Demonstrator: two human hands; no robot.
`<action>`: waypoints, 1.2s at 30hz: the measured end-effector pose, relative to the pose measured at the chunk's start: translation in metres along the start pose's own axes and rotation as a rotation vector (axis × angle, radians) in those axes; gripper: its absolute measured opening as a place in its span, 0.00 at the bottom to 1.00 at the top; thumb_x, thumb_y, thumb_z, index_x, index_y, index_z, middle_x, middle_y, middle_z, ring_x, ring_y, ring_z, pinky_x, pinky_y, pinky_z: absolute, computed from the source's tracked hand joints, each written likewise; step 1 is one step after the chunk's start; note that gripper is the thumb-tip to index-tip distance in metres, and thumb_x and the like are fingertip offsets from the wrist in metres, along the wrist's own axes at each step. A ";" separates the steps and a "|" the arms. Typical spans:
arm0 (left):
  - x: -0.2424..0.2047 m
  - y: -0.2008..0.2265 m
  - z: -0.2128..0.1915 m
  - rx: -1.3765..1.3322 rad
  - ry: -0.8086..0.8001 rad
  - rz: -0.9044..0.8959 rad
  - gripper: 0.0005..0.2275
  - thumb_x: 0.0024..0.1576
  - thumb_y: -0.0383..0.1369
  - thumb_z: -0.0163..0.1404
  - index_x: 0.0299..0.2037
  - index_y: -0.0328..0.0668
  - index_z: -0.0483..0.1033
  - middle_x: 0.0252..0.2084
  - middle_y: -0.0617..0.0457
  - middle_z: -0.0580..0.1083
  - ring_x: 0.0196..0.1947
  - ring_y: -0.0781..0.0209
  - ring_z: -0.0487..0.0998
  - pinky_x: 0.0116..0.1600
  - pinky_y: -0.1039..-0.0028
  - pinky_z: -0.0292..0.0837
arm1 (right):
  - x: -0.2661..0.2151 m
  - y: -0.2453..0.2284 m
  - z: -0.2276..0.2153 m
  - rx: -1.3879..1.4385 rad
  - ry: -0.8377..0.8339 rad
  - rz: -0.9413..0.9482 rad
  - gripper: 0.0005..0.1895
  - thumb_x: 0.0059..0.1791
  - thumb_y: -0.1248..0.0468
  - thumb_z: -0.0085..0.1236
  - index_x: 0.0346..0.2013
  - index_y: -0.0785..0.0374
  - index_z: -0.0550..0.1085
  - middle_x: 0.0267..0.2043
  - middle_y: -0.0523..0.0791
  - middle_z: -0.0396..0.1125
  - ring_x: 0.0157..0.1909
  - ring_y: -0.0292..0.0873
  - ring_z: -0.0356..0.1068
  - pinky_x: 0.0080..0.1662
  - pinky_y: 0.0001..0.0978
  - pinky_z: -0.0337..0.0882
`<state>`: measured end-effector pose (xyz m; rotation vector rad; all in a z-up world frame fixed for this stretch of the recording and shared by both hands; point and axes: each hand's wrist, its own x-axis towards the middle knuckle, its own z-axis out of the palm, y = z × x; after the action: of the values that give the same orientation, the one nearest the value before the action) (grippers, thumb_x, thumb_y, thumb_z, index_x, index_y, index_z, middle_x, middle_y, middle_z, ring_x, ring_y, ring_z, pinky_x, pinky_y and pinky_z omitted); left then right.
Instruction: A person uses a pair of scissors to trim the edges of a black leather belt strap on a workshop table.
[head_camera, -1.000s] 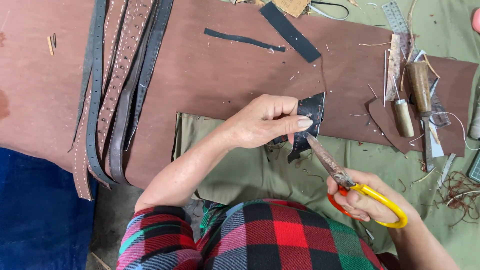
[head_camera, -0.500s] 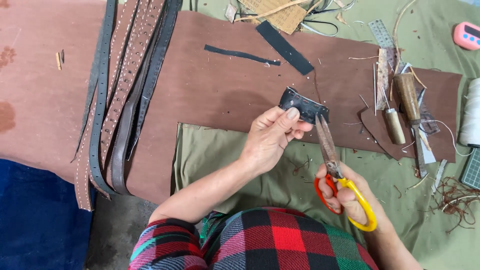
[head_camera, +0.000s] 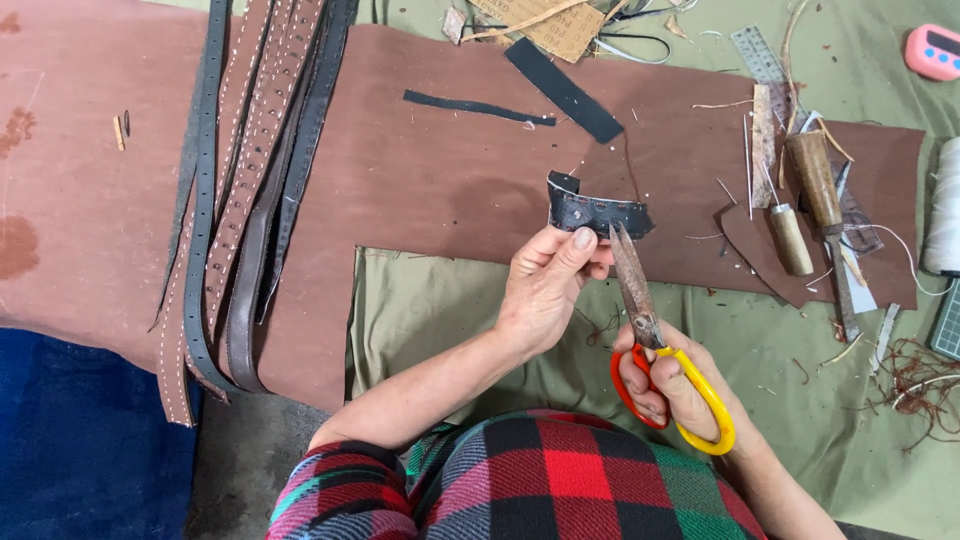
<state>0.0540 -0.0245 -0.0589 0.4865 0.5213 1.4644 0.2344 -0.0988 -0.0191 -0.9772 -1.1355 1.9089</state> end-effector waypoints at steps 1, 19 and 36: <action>-0.001 0.000 -0.001 0.002 0.000 -0.004 0.05 0.64 0.32 0.54 0.40 0.40 0.79 0.41 0.46 0.81 0.38 0.60 0.81 0.43 0.73 0.74 | 0.000 0.001 0.001 0.003 0.002 0.000 0.37 0.47 0.34 0.56 0.48 0.66 0.67 0.24 0.45 0.58 0.16 0.32 0.51 0.17 0.24 0.59; 0.066 0.117 0.000 1.120 -0.030 0.931 0.06 0.66 0.31 0.51 0.51 0.45 0.76 0.45 0.53 0.71 0.40 0.60 0.71 0.47 0.69 0.71 | 0.011 0.043 -0.011 -0.005 0.017 -0.063 0.24 0.58 0.49 0.43 0.47 0.72 0.68 0.21 0.46 0.56 0.12 0.36 0.59 0.14 0.29 0.68; 0.274 0.026 -0.058 1.870 -0.026 -0.046 0.21 0.51 0.51 0.63 0.44 0.51 0.72 0.44 0.53 0.78 0.44 0.52 0.80 0.44 0.61 0.73 | 0.005 0.062 -0.035 0.151 0.237 0.191 0.20 0.54 0.52 0.49 0.48 0.67 0.68 0.21 0.48 0.52 0.11 0.38 0.45 0.11 0.31 0.49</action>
<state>0.0084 0.2496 -0.0987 1.8638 1.8008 0.5032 0.2513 -0.1042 -0.0880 -1.2257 -0.7742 1.9326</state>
